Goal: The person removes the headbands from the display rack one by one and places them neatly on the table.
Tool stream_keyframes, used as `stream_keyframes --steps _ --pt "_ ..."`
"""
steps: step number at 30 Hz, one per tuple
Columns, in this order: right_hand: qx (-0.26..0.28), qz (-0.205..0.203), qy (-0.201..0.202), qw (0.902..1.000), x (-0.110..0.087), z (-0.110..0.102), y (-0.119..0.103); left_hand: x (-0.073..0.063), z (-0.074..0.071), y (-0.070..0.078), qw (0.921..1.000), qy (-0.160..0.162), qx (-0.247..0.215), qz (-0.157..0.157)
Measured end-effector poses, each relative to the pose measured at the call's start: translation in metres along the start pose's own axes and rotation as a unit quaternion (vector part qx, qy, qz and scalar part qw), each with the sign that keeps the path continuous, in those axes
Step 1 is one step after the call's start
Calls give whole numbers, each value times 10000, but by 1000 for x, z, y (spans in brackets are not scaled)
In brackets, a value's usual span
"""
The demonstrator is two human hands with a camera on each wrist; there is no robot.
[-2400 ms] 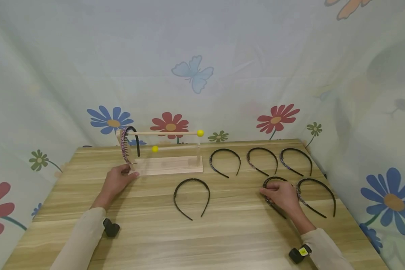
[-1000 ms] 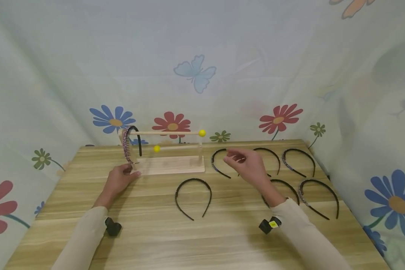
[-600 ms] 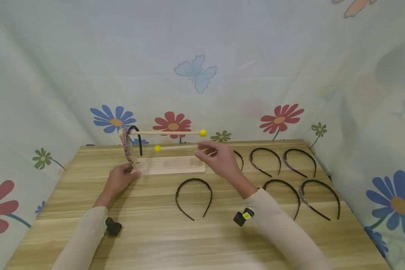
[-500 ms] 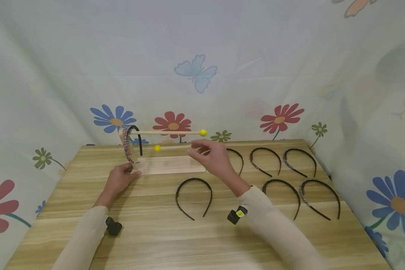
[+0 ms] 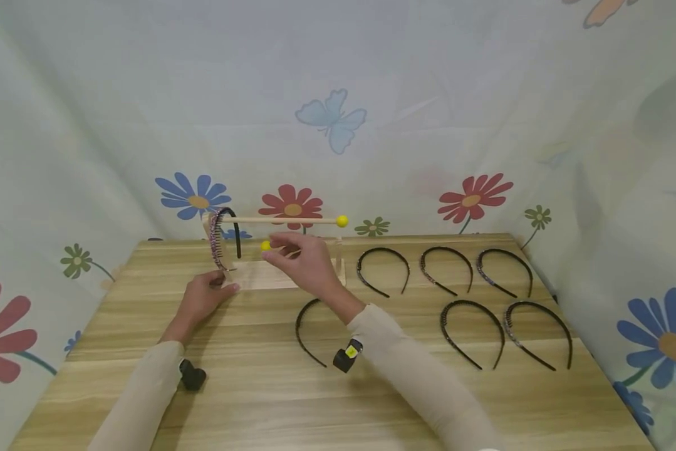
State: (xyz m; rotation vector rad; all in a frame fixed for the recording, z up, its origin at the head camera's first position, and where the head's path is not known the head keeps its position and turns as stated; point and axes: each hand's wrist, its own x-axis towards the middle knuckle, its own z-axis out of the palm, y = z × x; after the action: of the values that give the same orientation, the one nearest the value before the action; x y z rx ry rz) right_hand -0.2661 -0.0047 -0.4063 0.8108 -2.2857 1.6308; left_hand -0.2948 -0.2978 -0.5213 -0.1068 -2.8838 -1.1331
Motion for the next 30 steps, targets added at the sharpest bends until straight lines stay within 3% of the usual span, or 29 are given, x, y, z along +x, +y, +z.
stream_keyframes --steps 7,15,22,30 --pt "157 -64 -86 9998 14 35 -6 1 -2 0 9998 119 -21 138" --pt "414 303 -284 9983 24 62 -8 1 1 1 9990 329 150 264" --pt "439 606 -345 9966 28 80 -5 0 2 0 9993 258 246 142" --pt "645 1024 -312 9922 30 91 -6 -1 2 -4 9991 291 113 278"
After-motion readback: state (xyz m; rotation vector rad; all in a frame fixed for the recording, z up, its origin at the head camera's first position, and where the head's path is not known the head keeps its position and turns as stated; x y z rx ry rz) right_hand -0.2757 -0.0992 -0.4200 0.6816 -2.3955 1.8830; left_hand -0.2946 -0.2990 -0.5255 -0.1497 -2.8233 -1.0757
